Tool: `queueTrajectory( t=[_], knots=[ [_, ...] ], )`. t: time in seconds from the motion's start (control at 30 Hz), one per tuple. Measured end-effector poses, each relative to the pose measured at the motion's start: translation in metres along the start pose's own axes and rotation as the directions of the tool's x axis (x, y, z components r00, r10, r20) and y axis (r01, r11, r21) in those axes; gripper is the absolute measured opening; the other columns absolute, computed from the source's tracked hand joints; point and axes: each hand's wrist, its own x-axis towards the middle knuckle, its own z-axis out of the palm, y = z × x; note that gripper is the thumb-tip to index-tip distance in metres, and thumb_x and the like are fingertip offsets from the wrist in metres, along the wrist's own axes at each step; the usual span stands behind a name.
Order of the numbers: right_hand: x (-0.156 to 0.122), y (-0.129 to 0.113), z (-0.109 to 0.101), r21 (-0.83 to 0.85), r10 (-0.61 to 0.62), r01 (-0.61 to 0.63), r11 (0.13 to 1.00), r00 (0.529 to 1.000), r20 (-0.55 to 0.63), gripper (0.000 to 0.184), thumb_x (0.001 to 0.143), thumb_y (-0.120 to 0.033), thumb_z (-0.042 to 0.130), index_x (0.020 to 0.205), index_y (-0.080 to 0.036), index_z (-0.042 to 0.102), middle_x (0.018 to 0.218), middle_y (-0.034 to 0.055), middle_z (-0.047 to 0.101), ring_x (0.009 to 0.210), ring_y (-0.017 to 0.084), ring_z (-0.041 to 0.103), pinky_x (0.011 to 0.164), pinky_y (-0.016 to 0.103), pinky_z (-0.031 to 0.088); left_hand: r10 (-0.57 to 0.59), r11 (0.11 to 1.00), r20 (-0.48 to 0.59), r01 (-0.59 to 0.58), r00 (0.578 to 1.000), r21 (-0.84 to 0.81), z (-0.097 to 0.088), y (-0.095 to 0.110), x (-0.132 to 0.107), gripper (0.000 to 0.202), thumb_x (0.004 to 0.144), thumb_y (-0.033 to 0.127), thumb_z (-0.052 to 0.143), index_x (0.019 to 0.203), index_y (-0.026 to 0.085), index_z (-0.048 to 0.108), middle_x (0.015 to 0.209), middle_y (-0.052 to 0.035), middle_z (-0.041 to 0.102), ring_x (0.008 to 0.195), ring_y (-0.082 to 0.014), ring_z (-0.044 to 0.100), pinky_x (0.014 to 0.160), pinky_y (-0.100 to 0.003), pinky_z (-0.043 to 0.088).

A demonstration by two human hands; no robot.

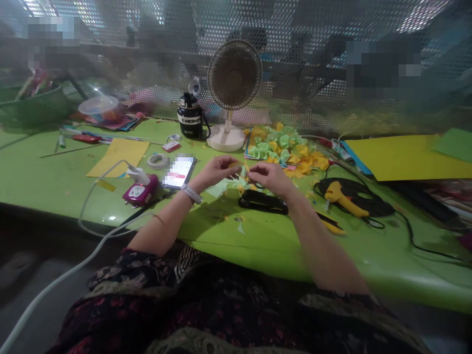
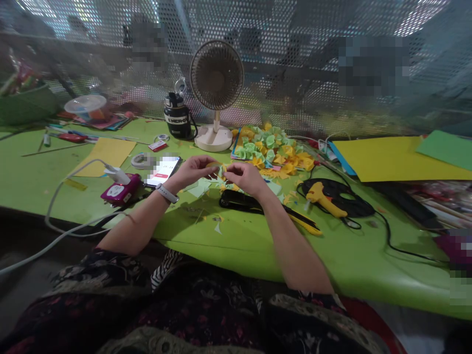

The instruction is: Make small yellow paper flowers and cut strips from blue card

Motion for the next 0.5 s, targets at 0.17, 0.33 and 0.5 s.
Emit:
queueTrajectory(
  t=[0.17, 0.33, 0.5],
  knots=[
    [-0.002, -0.0047, 0.0017, 0.045, 0.036, -0.037, 0.998, 0.999, 0.021, 0.013, 0.073, -0.029, 0.073, 0.078, -0.018, 0.068, 0.072, 0.0024, 0.071, 0.069, 0.017, 0.069, 0.073, 0.033, 0.058, 0.021, 1.0, 0.013, -0.021, 1.0, 0.018, 0.0003, -0.0006, -0.0002, 0.032, 0.083, 0.036, 0.076, 0.102, 0.012, 0.069, 0.09, -0.0064, 0.074, 0.075, -0.0117, 0.071, 0.069, -0.024, 0.057],
    [-0.0029, -0.0064, 0.0013, -0.001, 0.024, -0.024, 1.0, 0.998, 0.05, 0.014, 0.072, -0.03, 0.072, 0.075, -0.018, 0.067, 0.067, 0.0012, 0.069, 0.066, 0.015, 0.066, 0.069, 0.03, 0.056, 0.009, 1.0, 0.047, -0.01, 0.999, 0.024, 0.0009, -0.0012, 0.0003, 0.036, 0.079, 0.038, 0.079, 0.102, 0.012, 0.071, 0.089, -0.0068, 0.075, 0.076, -0.0123, 0.071, 0.07, -0.024, 0.057],
    [-0.0017, -0.0018, 0.0014, -0.012, 0.025, -0.024, 1.0, 0.998, 0.064, 0.011, 0.071, -0.029, 0.069, 0.071, -0.018, 0.065, 0.065, 0.0004, 0.069, 0.065, 0.015, 0.066, 0.069, 0.03, 0.055, 0.008, 1.0, 0.058, -0.008, 0.998, 0.001, 0.0031, -0.0003, -0.0005, 0.033, 0.081, 0.034, 0.078, 0.103, 0.012, 0.071, 0.09, -0.0073, 0.075, 0.078, -0.0127, 0.071, 0.074, -0.026, 0.058]
  ],
)
